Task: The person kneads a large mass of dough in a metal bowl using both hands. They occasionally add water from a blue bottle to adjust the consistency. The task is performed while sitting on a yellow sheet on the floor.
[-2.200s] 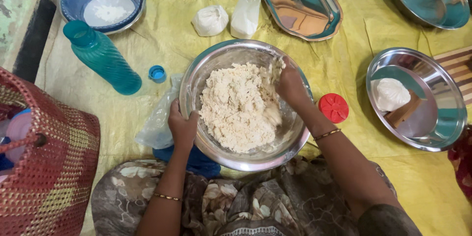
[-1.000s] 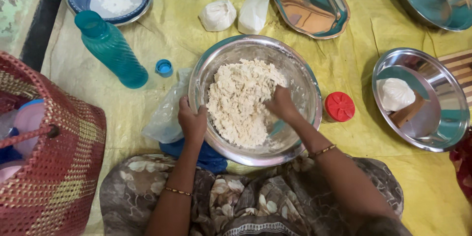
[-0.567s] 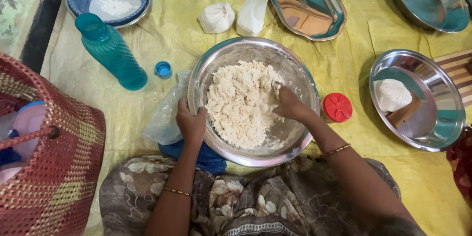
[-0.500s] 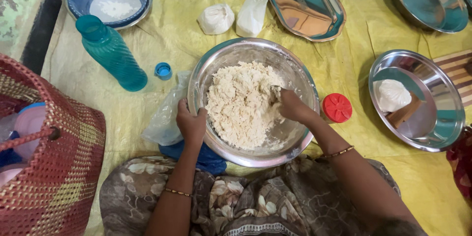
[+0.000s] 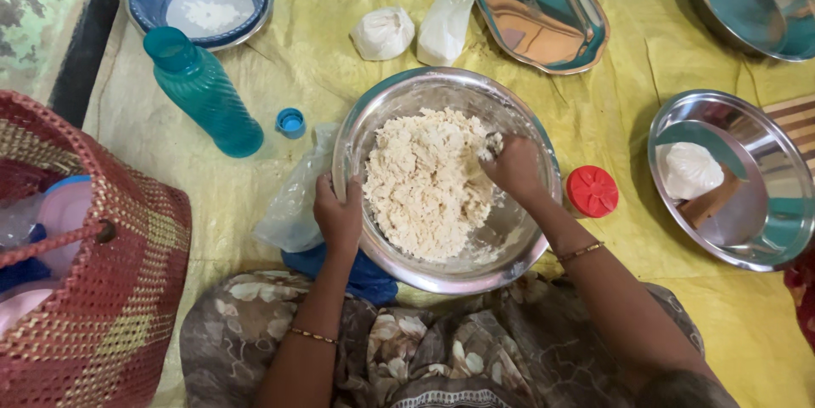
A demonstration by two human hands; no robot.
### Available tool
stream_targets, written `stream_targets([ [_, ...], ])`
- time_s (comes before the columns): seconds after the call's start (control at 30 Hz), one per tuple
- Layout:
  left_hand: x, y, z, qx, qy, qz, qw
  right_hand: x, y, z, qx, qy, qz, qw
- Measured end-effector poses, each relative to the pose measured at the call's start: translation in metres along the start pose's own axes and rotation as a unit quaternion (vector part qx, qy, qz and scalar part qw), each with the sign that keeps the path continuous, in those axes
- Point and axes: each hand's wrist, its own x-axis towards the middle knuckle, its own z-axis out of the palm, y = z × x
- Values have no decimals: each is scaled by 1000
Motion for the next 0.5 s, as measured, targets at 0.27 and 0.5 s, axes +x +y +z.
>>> stream_targets([
  [0.27,5,-1,2,17,5,19,1000,84,13,99,145,-30,0,989],
  [0.5,13,-9,7,-27,-27,-14,999,78,-157,65,11,-319,18,948],
])
